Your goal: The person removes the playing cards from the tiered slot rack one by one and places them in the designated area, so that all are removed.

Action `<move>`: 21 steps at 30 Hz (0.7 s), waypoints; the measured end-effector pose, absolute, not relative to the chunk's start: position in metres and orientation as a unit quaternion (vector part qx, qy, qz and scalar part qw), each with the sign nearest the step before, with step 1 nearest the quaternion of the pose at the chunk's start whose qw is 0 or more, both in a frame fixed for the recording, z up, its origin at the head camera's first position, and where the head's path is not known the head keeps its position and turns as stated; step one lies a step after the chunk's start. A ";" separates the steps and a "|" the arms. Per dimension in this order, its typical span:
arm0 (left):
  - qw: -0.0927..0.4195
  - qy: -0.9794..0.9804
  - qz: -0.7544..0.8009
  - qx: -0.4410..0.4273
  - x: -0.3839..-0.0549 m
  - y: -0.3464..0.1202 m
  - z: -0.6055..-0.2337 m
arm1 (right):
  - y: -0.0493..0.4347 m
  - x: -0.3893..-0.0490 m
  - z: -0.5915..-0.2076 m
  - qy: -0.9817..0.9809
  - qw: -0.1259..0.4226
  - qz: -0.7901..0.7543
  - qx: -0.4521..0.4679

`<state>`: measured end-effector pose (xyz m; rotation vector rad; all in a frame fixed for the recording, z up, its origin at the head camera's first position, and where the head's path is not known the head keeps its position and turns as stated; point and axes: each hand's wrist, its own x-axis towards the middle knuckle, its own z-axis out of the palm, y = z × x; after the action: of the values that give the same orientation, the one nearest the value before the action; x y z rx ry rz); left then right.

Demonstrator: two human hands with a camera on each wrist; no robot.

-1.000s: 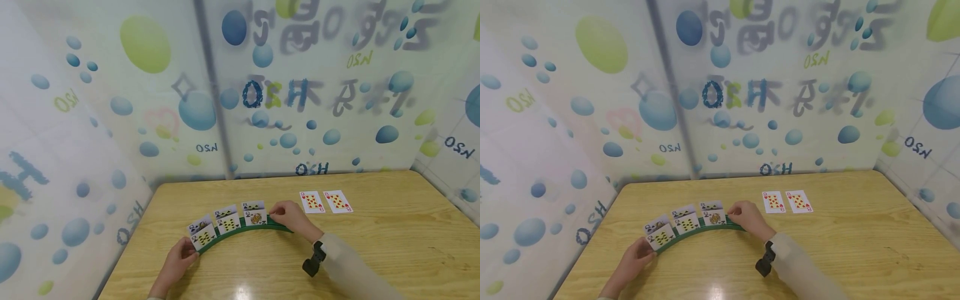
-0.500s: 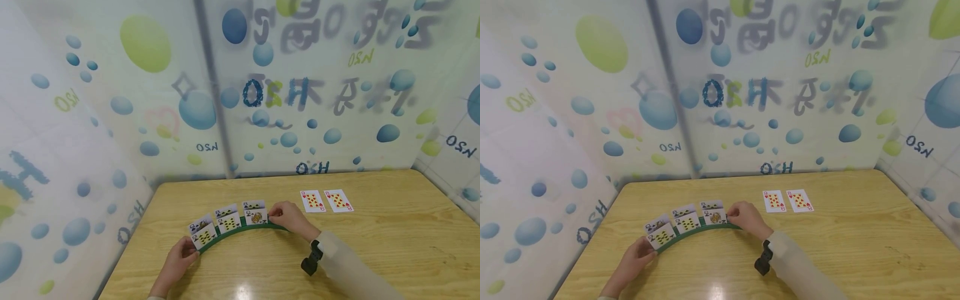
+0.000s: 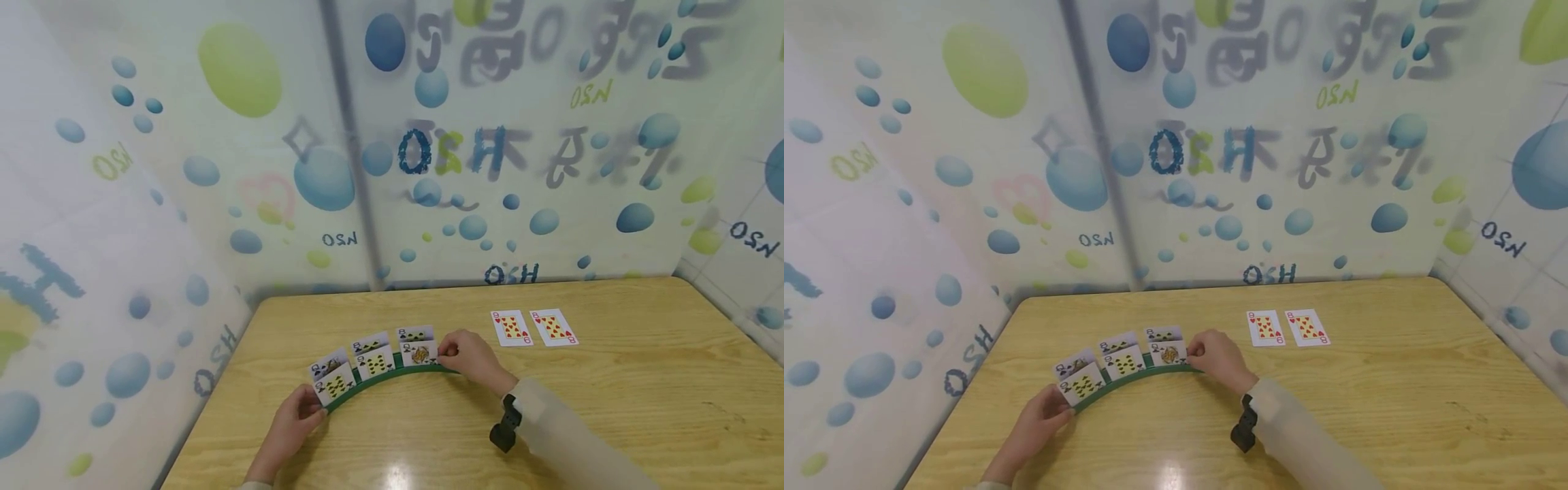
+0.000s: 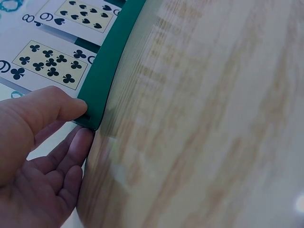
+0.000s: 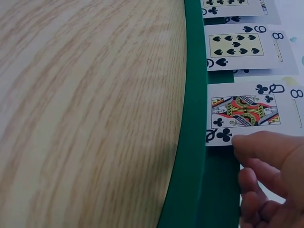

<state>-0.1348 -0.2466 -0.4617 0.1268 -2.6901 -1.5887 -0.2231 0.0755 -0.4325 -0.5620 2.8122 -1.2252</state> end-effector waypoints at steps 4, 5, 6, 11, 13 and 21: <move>0.007 -0.860 -0.508 0.043 -0.135 -0.246 -0.462 | 0.074 -0.223 -0.433 0.904 0.008 -0.387 -0.179; 0.007 -0.861 -0.507 0.043 -0.136 -0.246 -0.462 | 0.074 -0.223 -0.433 0.905 0.008 -0.386 -0.180; 0.006 -0.862 -0.506 0.043 -0.136 -0.246 -0.462 | 0.074 -0.223 -0.433 0.905 0.008 -0.384 -0.180; 0.004 -0.864 -0.502 0.046 -0.136 -0.246 -0.462 | 0.076 -0.223 -0.435 0.903 0.002 -0.388 -0.188; 0.005 -0.863 -0.503 0.046 -0.136 -0.246 -0.462 | 0.077 -0.224 -0.436 0.899 0.001 -0.395 -0.191; 0.011 -0.864 -0.501 0.046 -0.136 -0.247 -0.463 | 0.084 -0.226 -0.437 0.875 0.014 -0.433 -0.217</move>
<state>-0.1361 -0.2465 -0.4635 0.1435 -2.6966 -1.5621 -0.2264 0.0835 -0.4371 -0.6751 2.7240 -1.3479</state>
